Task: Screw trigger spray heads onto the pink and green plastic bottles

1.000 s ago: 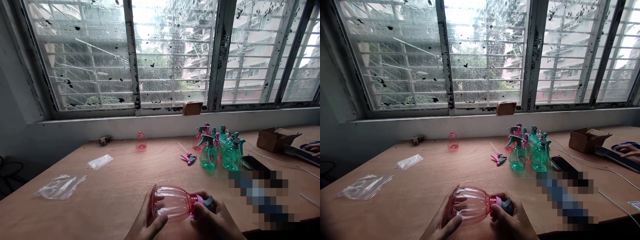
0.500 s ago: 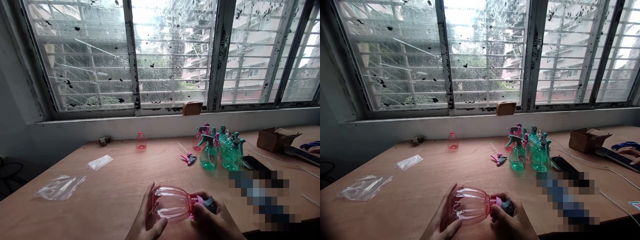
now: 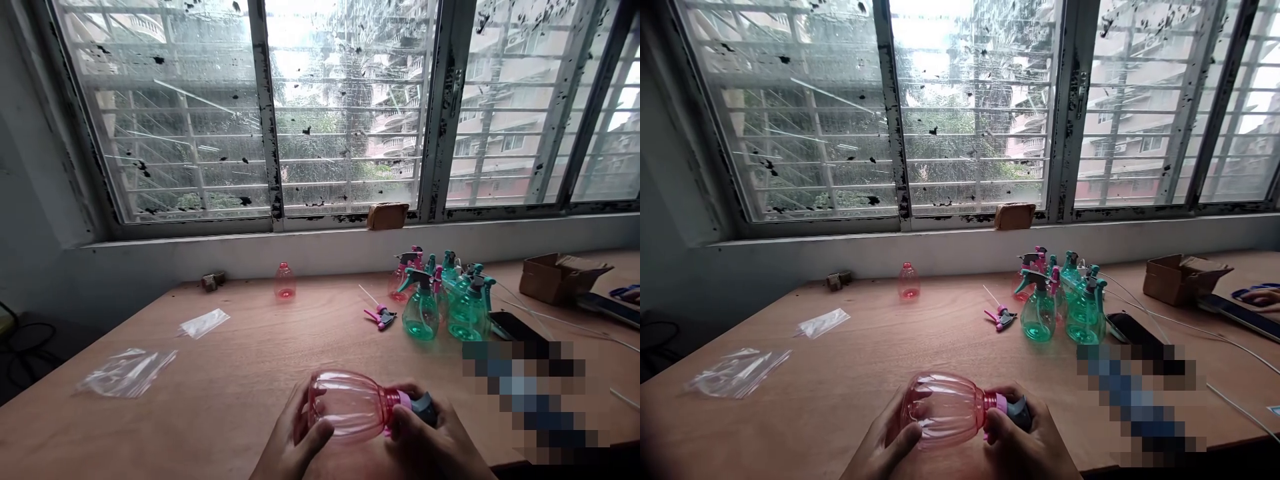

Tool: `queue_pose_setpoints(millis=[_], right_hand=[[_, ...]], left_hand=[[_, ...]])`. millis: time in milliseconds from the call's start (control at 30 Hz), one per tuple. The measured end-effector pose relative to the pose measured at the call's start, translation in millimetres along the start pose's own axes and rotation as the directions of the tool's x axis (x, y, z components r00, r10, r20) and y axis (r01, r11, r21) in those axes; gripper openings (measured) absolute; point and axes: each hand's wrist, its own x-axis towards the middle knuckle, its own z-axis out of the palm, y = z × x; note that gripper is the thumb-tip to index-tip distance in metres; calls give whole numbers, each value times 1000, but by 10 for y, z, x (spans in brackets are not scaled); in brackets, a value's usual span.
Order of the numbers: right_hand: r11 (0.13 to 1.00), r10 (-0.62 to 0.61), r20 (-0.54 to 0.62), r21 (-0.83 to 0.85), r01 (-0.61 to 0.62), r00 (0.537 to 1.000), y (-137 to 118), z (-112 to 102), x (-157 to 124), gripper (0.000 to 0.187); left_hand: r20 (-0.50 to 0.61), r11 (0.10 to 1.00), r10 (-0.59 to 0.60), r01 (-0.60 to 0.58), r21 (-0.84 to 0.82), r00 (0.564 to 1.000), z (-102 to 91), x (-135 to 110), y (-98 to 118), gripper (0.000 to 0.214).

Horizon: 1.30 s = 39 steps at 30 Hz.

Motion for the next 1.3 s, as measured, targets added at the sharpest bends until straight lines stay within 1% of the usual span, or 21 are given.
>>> queue_pose_setpoints(millis=[133,233,333,400,467,600,800,867,1000,1100,1200,1300], right_hand=[[1000,-19,-13,12,20,1000,19,-1,14,30],[1000,-3,-32,23,4,999,33,7,20,35],[1000,5,-46,0,-5,999,26,23,16,38],[1000,9,-48,-8,-10,999,13,31,10,38],[1000,23,-42,-7,-24,999,2,32,6,37],[999,12,-10,-43,-13,1000,-4,21,5,35],[997,19,-9,-69,-20,1000,-9,18,6,39],[997,13,-15,-71,-14,1000,-14,25,4,39],[999,3,-22,-47,-4,1000,-20,42,1,37],[999,16,-35,-33,-17,999,-18,42,2,38],[999,11,-31,-30,-12,999,-13,33,5,36],[1000,21,-26,-9,-21,999,-3,27,5,36]], left_hand=[[-18,999,5,-4,48,1000,14,-29,5,84],[-27,994,21,-18,110,999,-6,-49,-46,89],[-19,990,41,-38,136,999,-30,-54,-113,89],[4,991,48,-48,127,999,-34,-48,-127,88],[18,993,23,-25,111,1000,-27,-38,-105,85],[0,996,-27,27,90,1000,-7,-22,-37,79],[-73,997,-57,61,56,996,-19,-11,-84,93],[-76,997,-46,50,52,996,-21,-9,-90,89],[-44,999,-20,21,26,999,-3,-18,-57,75],[-29,999,35,-34,43,999,7,-27,-69,78],[-23,994,96,-95,59,995,-4,-23,-139,81],[-30,993,116,-115,42,993,-12,-18,-196,80]])
